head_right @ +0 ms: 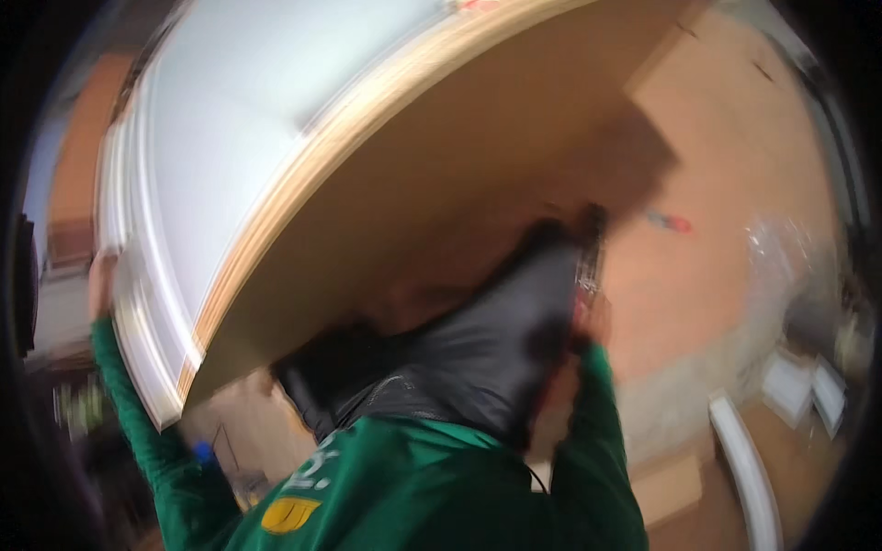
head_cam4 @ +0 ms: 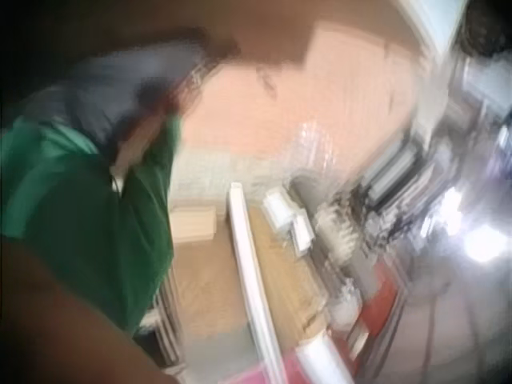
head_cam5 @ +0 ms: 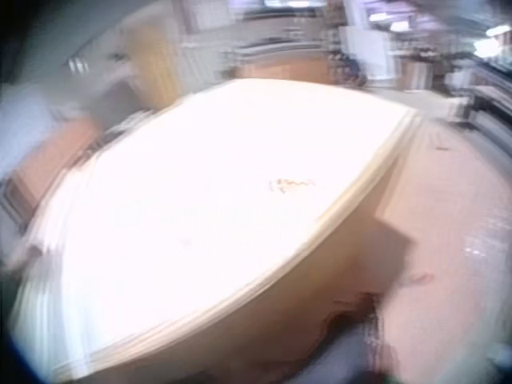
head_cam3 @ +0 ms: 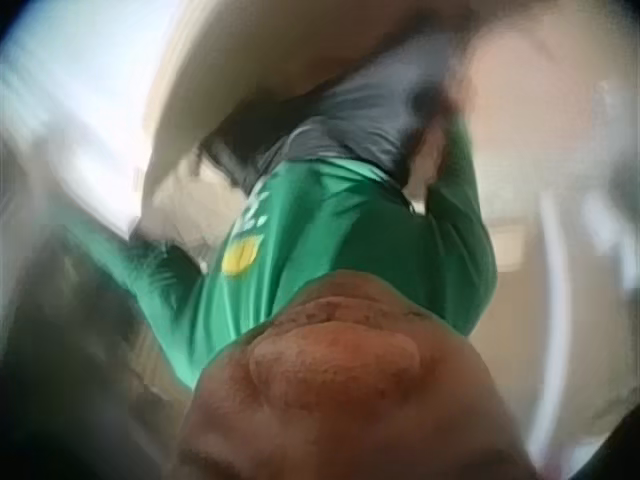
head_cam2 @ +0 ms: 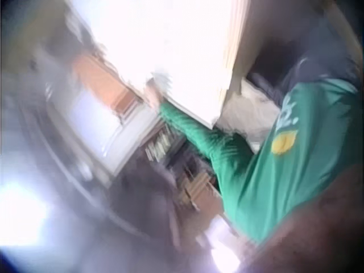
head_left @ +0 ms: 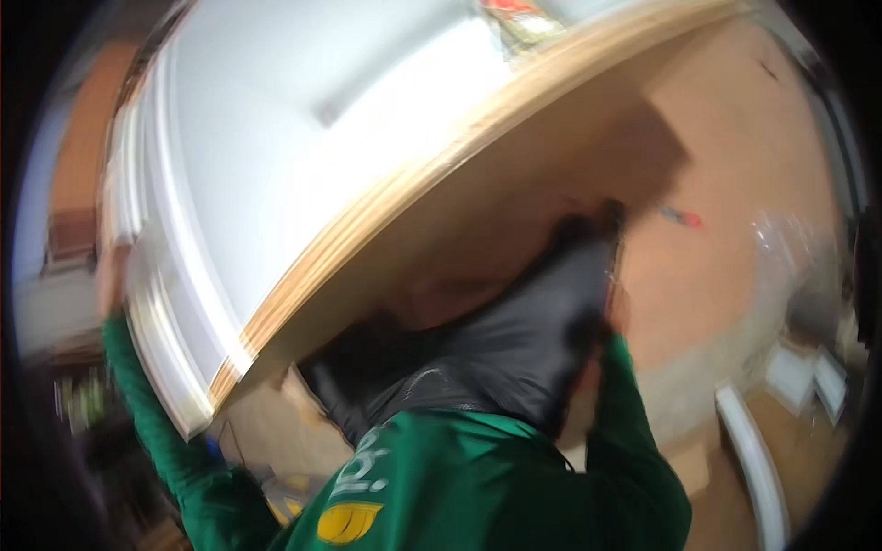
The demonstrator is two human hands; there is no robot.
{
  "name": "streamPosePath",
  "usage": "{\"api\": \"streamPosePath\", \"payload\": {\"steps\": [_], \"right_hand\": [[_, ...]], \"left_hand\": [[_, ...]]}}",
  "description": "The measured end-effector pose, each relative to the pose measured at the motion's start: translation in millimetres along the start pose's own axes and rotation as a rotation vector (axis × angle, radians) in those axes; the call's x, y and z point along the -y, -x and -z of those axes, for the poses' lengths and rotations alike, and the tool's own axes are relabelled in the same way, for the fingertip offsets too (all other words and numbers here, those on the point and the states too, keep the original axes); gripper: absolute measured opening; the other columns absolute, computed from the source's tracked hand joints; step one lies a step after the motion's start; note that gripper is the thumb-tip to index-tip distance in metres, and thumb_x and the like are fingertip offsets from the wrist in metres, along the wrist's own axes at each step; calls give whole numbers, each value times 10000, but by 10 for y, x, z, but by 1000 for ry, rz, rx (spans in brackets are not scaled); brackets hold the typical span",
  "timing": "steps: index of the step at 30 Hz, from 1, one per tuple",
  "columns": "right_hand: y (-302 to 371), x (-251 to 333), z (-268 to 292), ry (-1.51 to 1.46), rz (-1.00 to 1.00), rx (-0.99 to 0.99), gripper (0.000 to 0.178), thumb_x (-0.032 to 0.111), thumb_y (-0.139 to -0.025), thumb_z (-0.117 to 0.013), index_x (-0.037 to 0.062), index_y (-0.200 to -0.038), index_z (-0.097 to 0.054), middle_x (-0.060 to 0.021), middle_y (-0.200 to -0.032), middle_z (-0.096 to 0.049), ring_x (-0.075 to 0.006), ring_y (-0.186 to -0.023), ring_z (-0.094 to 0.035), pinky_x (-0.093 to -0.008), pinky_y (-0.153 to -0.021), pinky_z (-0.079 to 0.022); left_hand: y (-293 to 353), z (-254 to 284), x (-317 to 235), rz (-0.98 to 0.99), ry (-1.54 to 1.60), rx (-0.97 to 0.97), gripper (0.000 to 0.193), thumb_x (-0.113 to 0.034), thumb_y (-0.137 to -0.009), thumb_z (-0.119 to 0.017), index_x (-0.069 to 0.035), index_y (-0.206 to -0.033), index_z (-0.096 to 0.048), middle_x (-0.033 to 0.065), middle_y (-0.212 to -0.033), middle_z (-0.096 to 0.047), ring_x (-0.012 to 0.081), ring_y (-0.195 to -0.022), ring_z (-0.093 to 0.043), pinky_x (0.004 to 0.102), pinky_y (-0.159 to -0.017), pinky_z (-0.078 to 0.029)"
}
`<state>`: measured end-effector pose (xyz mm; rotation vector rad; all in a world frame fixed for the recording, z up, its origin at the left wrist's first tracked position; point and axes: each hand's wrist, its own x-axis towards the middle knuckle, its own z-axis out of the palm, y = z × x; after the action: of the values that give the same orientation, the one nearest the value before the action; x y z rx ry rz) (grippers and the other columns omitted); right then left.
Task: The person uses a metal scraper and a hand plane to trim excess white edge banding from the edges of a wooden cabinet, moving the tools along the length of the edges by hand.
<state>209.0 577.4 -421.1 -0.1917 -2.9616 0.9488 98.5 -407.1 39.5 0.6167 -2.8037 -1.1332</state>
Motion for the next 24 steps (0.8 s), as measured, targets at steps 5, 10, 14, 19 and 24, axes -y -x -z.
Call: {"api": "streamPosePath", "payload": {"steps": [5,10,14,19,24], "right_hand": [[-240,-1485,698,39,-211,-58,450,101,-974,-572,-61,-1391,-617,-245,-1269,-695,-363,-1142,-705,-408,-1018,-565],[-1576,-2511,833,388,25,-185,685,-13,-933,-525,-2,-1600,-372,-324,-1534,-460,-432,-1411,-505,-445,-1208,-398],[-2417,-3621,664,43,-129,58,736,10,-947,-552,76,-1646,-330,-254,-1650,-354,-415,-1488,-418,-424,-1218,-377],[-2350,-3763,442,-504,-520,94,661,100,-999,-598,124,-1629,-400,-155,-1686,-351,-277,-1484,-436,-355,-1180,-390],[-2190,-3040,786,-629,-733,-9,602,60,-1026,-536,118,-1615,-428,-143,-1680,-359,-248,-1492,-412,-316,-1156,-396]], "left_hand": [[137,-886,-528,-27,277,-192,492,-344,-1109,-472,45,-1368,-625,151,-1356,-683,213,-1196,-647,336,-1081,-471],[664,-1721,-1549,228,362,-499,490,-258,-1101,-438,85,-1416,-588,184,-1294,-716,175,-1030,-705,284,-969,-523],[712,-1268,-1669,146,213,-381,462,-312,-1104,-451,64,-1220,-694,144,-1137,-748,179,-931,-687,312,-884,-505],[864,-1318,-1384,175,207,-382,465,-313,-1105,-459,63,-1251,-689,144,-1152,-747,183,-950,-693,311,-904,-514],[799,-1516,-1703,215,154,-381,452,-286,-1107,-456,67,-1280,-679,128,-1177,-742,169,-986,-689,304,-920,-516]]}}
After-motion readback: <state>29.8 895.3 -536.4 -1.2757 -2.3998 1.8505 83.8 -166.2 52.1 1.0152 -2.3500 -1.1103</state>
